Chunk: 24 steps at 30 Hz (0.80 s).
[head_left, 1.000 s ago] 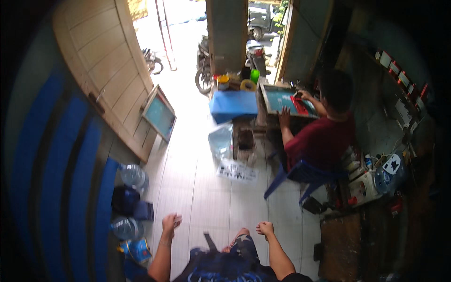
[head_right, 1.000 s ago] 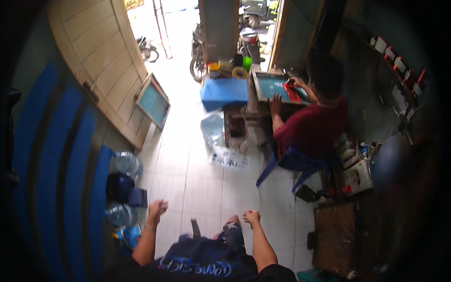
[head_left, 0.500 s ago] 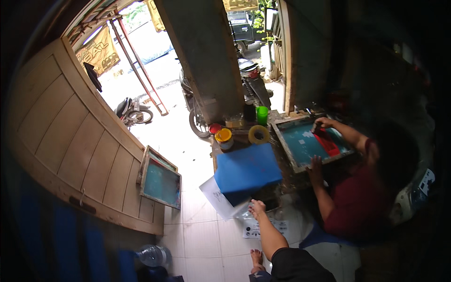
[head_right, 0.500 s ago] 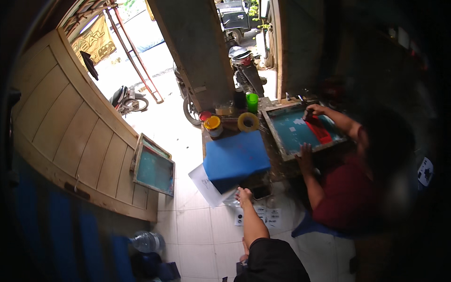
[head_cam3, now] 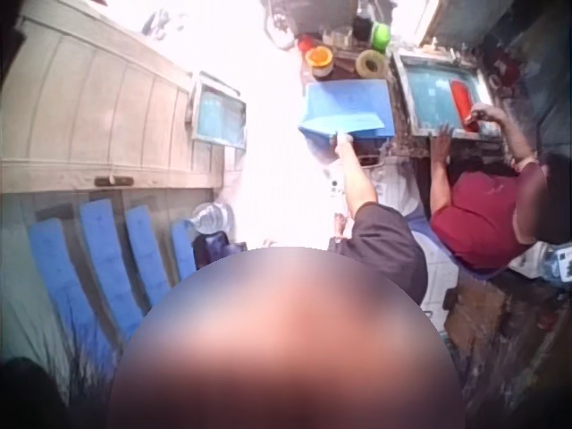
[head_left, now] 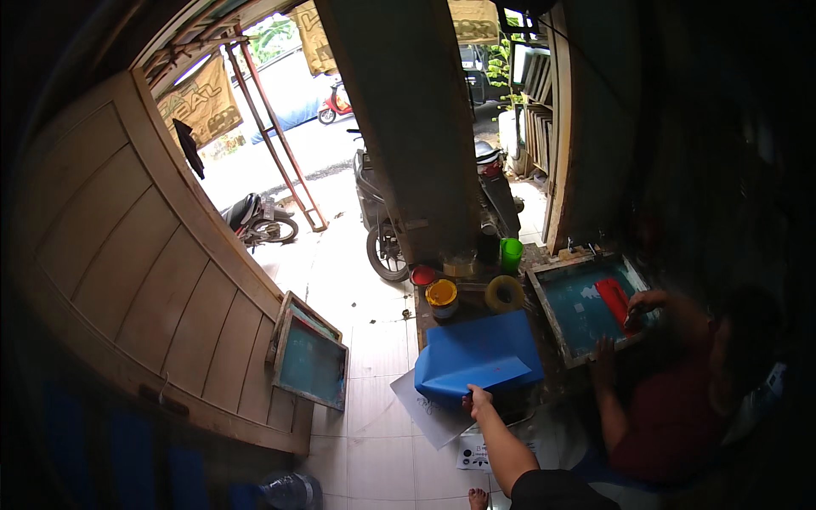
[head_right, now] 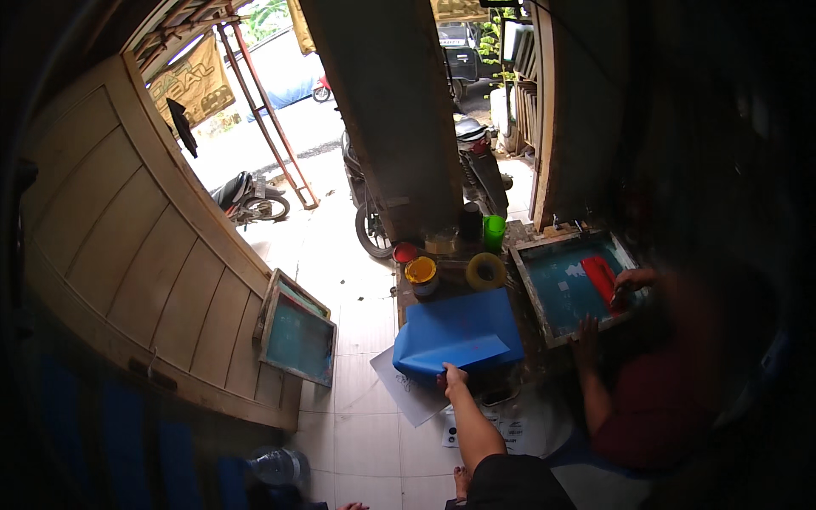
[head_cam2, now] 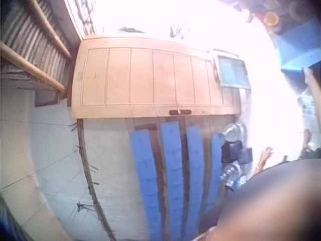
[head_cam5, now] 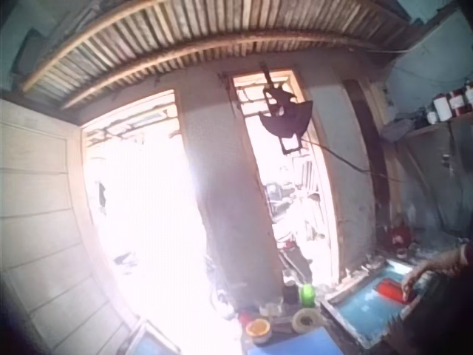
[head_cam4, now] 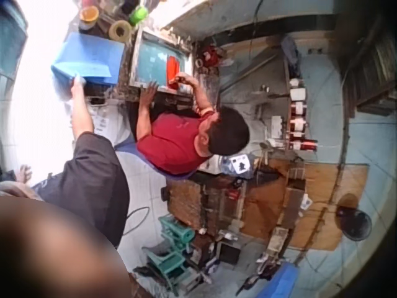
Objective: The person repeatedly picks up blue rectangular sign pieces from a table and places them on a high horizontal bamboo beam near the ceiling. The person handles the signs one at a time, walking back and forth between the table and the beam to stack them along the beam.
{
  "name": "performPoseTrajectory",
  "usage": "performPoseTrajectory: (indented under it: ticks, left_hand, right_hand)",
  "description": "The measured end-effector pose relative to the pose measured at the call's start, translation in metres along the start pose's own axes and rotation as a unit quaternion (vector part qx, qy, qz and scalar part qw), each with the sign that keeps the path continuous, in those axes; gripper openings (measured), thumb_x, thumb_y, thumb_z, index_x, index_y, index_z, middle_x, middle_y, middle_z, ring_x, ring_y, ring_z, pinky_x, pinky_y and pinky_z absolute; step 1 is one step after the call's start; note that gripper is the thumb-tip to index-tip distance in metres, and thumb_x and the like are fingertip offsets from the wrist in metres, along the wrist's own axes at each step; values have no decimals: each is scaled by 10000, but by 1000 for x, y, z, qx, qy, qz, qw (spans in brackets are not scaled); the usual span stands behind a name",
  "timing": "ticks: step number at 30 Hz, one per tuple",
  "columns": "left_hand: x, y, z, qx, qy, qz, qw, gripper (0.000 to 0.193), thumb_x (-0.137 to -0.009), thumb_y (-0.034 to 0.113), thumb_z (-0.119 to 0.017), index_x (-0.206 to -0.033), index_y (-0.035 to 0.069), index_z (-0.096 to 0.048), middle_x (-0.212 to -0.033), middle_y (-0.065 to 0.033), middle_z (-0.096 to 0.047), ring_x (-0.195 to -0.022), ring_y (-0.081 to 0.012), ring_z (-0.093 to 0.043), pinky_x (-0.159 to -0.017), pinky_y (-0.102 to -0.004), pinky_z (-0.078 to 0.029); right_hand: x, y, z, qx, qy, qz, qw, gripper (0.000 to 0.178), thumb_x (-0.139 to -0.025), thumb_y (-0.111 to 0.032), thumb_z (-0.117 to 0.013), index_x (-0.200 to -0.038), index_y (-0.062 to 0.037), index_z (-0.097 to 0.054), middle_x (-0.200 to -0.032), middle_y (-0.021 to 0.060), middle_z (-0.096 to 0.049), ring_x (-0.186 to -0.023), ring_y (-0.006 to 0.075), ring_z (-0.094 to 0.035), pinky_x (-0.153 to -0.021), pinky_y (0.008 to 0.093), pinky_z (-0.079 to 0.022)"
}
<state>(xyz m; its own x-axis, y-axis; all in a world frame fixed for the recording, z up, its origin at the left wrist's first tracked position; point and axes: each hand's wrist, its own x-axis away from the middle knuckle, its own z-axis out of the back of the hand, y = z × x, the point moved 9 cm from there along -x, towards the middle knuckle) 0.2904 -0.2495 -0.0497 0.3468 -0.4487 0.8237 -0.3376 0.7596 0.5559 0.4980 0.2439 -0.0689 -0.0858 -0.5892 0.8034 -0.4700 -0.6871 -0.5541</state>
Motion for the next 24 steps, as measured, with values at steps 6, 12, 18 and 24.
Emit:
performPoseTrajectory:
  ticks: [6, 12, 18, 24]
  left_hand:
    - [-1, 182, -138, 147, -292, -124, 937, 562, -958, 408, -386, -1316, -23, -345, -1278, -175, -482, -1158, -280, -499, -957, -399, -411]
    - [13, 229, -137, 355, -279, -175, 875, 484, -936, 458, -419, -1179, 40, -441, -1088, -66, -532, -1012, -182, -520, -873, -326, -432]
    - [-1, 187, -51, 278, -83, -134, 948, 326, -946, 319, -452, -785, 42, -513, -701, -37, -531, -541, -137, -488, -486, -312, -430]
    - [14, 206, 11, -4, -17, -233, 972, 491, -908, 405, -481, -845, -77, -547, -746, -169, -583, -669, -237, -579, -636, -391, -474]
  right_hand:
    - [146, 62, -66, 37, -238, -32, 970, 167, -803, -221, -653, -866, -81, -585, -767, 65, -639, -584, 156, -557, -505, 285, -467]
    - [263, 118, -35, 188, -171, 206, 945, 137, -855, -219, -624, -794, -99, -602, -687, 6, -579, -504, 68, -490, -438, 214, -375]
    - [331, 219, -7, 52, -174, 29, 983, 106, -887, -200, -584, -885, -94, -573, -684, -8, -537, -517, 78, -479, -457, 211, -378]
    - [429, 264, 6, 336, -341, -74, 875, 236, -906, -207, -561, -1078, -47, -581, -686, -28, -503, -486, 38, -413, -420, 169, -305]
